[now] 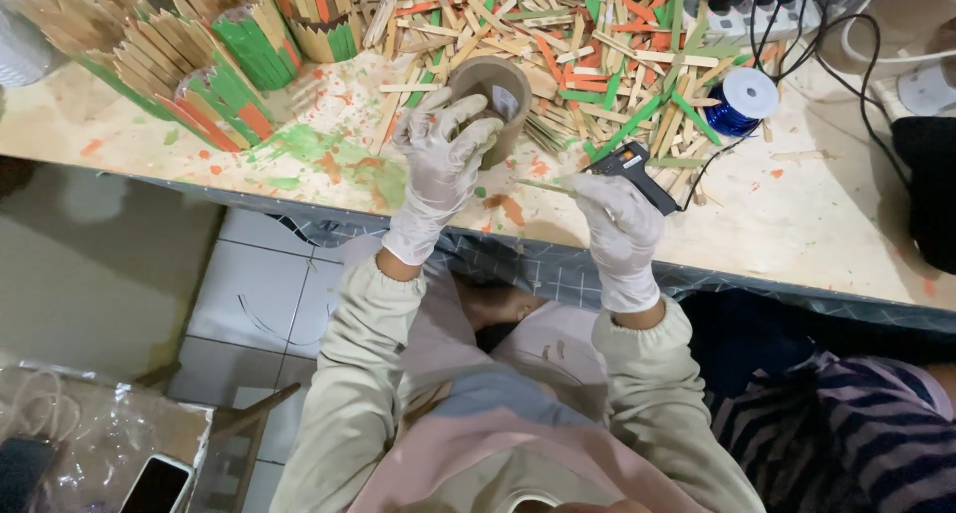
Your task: The person is using a hot glue gun to attach popsicle sticks to a cylindrical container to create a decorative holder.
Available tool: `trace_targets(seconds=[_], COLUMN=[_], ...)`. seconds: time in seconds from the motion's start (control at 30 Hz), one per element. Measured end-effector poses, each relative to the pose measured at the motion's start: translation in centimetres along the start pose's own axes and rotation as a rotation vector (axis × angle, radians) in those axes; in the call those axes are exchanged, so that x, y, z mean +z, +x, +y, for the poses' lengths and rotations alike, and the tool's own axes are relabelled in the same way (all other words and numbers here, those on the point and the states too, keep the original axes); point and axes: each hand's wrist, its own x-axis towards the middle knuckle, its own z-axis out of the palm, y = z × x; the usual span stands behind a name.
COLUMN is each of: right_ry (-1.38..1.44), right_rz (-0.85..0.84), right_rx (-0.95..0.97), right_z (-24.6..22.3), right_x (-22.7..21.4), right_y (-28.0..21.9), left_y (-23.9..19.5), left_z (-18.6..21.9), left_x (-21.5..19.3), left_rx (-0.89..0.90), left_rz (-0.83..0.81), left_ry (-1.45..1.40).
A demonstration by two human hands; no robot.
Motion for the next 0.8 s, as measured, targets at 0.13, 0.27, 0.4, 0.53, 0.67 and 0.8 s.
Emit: trace_targets(seconds=[0.13,0.27,0.4,0.53,0.67,0.8], right_ry=[-0.010,-0.028,0.031,0.065,0.062,-0.024], right_rz=[-0.065,-0.123,-0.184,-0.185,-0.191,-0.201], right_rx=[0.026,0.030,0.033,0.050,0.076,0.075], right_z=[1.4,1.4,1.8,2.0,2.6,1.9], right_x=[2.1,3.5,3.7,4.1,4.2,4.8], right_y=[0.9,2.0,2.6,2.8,2.7,3.7], left_y=[0.3,0.4,-0.2,-0.5,-0.3,-0.4], left_z=[0.1,0.4,0.3,0.1,0.3,0.2], left_x=[-0.4,-0.9,-0.8,-0.6,-0.8,-0.9], left_rx=[0.011,-0.010,-0.034,-0.025,-0.042,-0.060], left_rz=[-0.009,-0.041,-0.083,-0.093,-0.106,-0.126], left_ry=[0.037,0.010,-0.051,-0.013,-0.029,-0.042])
